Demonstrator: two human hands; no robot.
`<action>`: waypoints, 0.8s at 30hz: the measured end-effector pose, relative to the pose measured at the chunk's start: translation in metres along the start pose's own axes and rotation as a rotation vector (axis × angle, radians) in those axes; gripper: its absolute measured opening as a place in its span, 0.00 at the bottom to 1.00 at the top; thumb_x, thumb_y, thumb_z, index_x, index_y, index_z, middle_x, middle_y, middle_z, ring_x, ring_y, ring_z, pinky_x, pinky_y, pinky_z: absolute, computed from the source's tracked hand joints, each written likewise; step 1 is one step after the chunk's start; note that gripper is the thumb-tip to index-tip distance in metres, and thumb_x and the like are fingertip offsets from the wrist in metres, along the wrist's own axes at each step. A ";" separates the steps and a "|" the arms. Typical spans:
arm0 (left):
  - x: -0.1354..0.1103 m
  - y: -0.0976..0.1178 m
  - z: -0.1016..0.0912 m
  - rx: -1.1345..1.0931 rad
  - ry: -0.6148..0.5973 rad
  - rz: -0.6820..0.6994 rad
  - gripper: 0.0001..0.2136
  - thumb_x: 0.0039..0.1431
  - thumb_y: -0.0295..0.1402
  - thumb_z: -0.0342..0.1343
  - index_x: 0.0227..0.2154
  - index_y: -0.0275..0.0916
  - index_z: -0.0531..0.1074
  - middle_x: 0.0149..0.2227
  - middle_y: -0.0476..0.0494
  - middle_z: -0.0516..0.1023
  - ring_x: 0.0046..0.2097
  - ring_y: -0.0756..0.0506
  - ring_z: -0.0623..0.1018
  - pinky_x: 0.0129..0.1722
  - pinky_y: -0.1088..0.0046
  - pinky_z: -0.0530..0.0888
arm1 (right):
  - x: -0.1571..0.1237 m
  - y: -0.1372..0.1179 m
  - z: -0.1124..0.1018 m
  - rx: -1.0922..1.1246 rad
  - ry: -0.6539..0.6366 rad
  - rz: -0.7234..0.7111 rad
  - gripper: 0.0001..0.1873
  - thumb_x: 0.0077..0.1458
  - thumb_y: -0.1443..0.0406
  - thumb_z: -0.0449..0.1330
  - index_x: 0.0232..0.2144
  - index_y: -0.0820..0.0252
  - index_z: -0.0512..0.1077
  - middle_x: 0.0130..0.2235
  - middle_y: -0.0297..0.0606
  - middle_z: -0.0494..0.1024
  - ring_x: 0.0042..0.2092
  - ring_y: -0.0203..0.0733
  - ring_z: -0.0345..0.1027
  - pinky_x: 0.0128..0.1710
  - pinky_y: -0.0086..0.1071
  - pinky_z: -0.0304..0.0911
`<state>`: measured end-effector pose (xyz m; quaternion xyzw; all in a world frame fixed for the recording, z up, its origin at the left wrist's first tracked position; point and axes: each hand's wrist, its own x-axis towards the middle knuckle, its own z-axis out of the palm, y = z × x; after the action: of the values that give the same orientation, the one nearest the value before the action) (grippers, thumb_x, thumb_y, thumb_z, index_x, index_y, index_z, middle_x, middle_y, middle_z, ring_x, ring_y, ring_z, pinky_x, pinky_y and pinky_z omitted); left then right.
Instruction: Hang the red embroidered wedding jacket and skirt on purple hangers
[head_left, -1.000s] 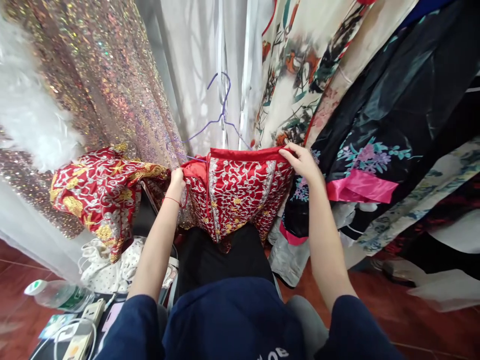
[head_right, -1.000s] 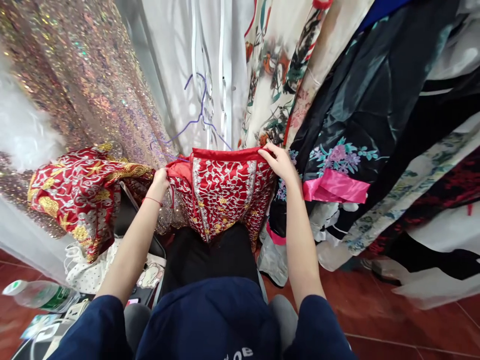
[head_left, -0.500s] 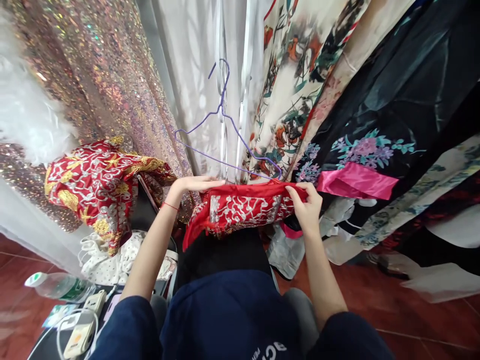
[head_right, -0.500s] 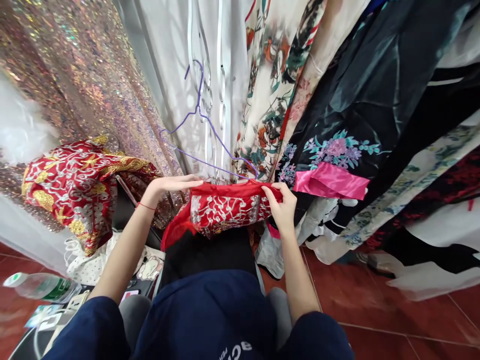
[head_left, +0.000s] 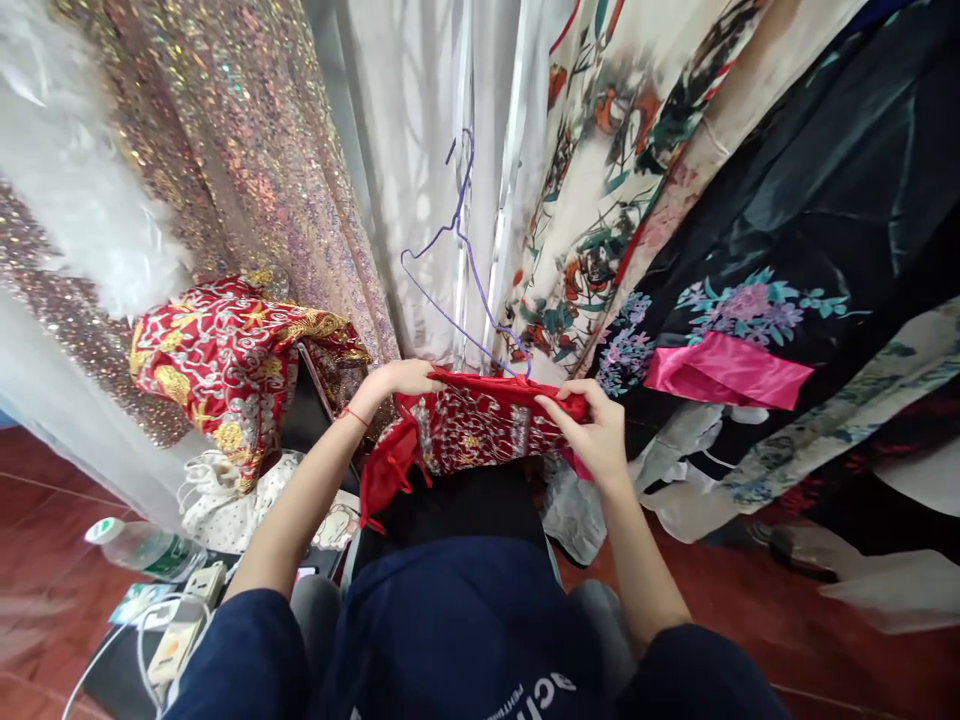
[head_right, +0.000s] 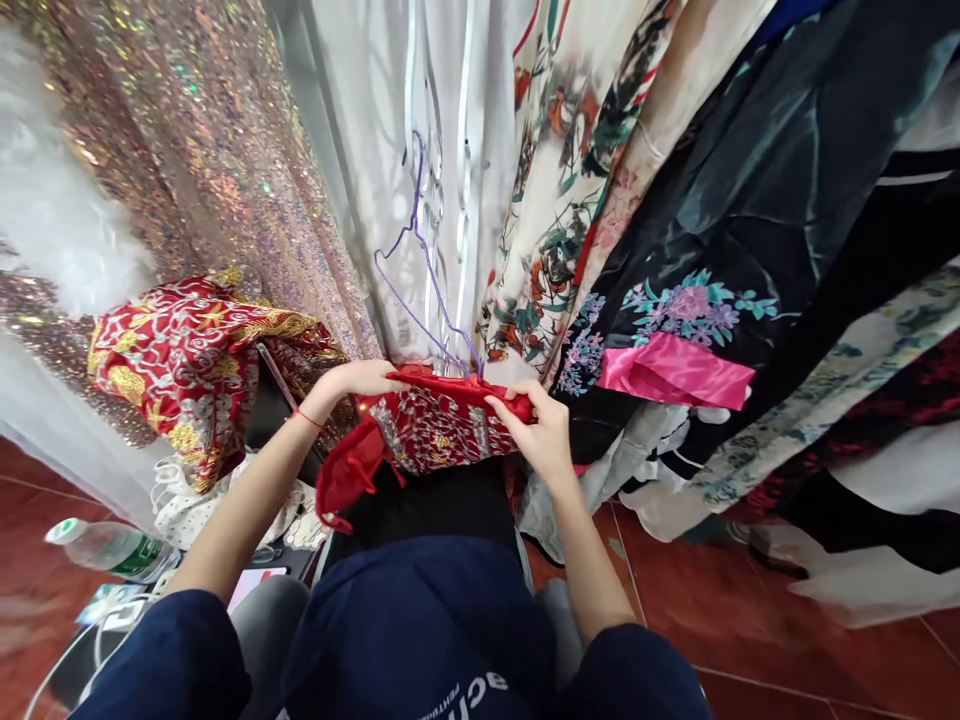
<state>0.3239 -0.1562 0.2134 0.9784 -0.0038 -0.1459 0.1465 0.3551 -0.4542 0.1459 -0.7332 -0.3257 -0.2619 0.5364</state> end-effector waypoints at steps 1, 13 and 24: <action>-0.002 -0.006 -0.006 0.007 0.014 -0.022 0.12 0.53 0.41 0.53 0.25 0.37 0.73 0.24 0.48 0.73 0.29 0.47 0.71 0.31 0.73 0.65 | -0.003 -0.007 0.004 0.011 -0.031 -0.008 0.15 0.56 0.53 0.65 0.29 0.56 0.68 0.28 0.29 0.71 0.27 0.34 0.64 0.30 0.28 0.63; -0.001 -0.032 -0.010 0.012 0.380 -0.150 0.16 0.52 0.27 0.49 0.42 0.41 0.75 0.46 0.39 0.81 0.46 0.40 0.79 0.44 0.70 0.73 | -0.044 -0.052 0.071 0.166 -0.554 -0.004 0.16 0.62 0.58 0.55 0.50 0.52 0.63 0.45 0.39 0.79 0.44 0.44 0.77 0.46 0.35 0.70; 0.000 -0.021 0.038 0.196 0.012 -0.135 0.12 0.63 0.31 0.56 0.49 0.41 0.74 0.50 0.39 0.79 0.50 0.42 0.78 0.51 0.63 0.75 | -0.004 -0.031 0.027 -0.688 -0.865 0.353 0.32 0.68 0.45 0.40 0.40 0.58 0.77 0.43 0.50 0.83 0.48 0.55 0.77 0.44 0.39 0.65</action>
<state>0.3127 -0.1474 0.1726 0.9869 0.0487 -0.1484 0.0399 0.3303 -0.4220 0.1545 -0.9490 -0.2840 0.0641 0.1207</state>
